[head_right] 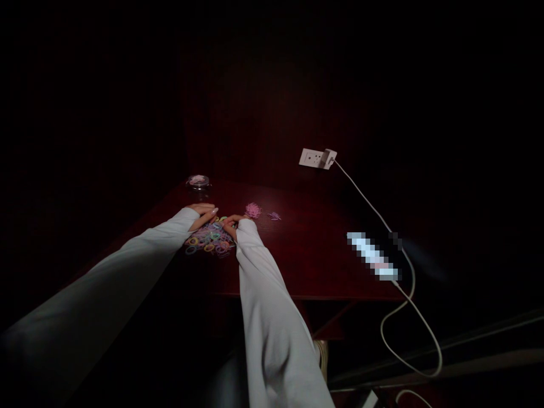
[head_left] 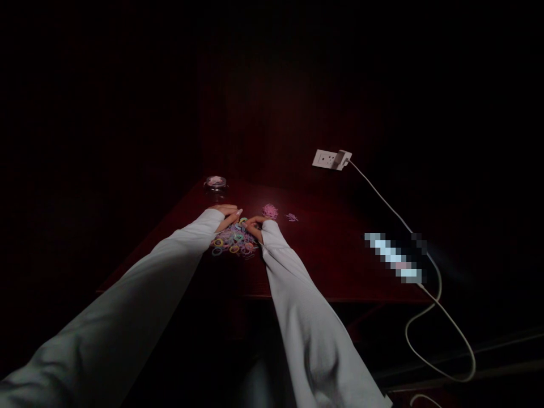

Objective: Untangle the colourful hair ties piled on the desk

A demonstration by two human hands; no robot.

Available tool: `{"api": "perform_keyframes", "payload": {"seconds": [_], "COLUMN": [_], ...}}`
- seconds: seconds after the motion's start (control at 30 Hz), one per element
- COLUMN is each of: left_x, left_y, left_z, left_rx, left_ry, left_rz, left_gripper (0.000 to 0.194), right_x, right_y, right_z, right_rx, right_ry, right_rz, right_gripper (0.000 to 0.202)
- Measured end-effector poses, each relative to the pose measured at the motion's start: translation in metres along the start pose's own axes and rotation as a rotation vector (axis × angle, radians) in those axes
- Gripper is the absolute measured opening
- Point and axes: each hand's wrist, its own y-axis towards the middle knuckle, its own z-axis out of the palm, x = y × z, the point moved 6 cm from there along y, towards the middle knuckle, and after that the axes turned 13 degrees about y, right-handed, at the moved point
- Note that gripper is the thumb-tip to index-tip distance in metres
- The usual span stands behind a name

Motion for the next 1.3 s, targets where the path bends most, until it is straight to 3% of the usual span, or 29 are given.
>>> {"api": "perform_keyframes", "payload": {"seconds": [0.27, 0.4, 0.67, 0.9, 1.13, 1.3], "left_x": [0.000, 0.002, -0.002, -0.001, -0.005, 0.001], "left_y": [0.000, 0.000, 0.000, -0.001, -0.001, -0.003], "left_z": [0.000, 0.001, -0.009, -0.019, -0.016, -0.019], "left_rx": [-0.001, 0.000, -0.069, -0.149, -0.113, -0.142], "left_ry": [-0.021, -0.021, 0.008, 0.058, 0.027, 0.056], "left_rz": [-0.009, -0.029, -0.074, -0.195, -0.173, -0.261], "left_gripper": [0.056, 0.055, 0.057, 0.059, 0.060, 0.062], "right_x": [-0.005, 0.007, 0.043, 0.061, 0.053, 0.046], "right_y": [0.001, -0.004, -0.010, -0.029, -0.019, -0.012], "right_z": [0.000, 0.000, -0.004, 0.023, 0.018, 0.010], "right_rx": [0.007, 0.070, 0.006, 0.195, 0.108, 0.045], "right_ry": [0.062, 0.085, -0.125, -0.333, -0.258, -0.212], "right_rz": [0.021, -0.038, -0.211, -0.329, -0.260, -0.151], "right_gripper": [0.023, 0.025, 0.010, 0.014, 0.013, 0.006]}}
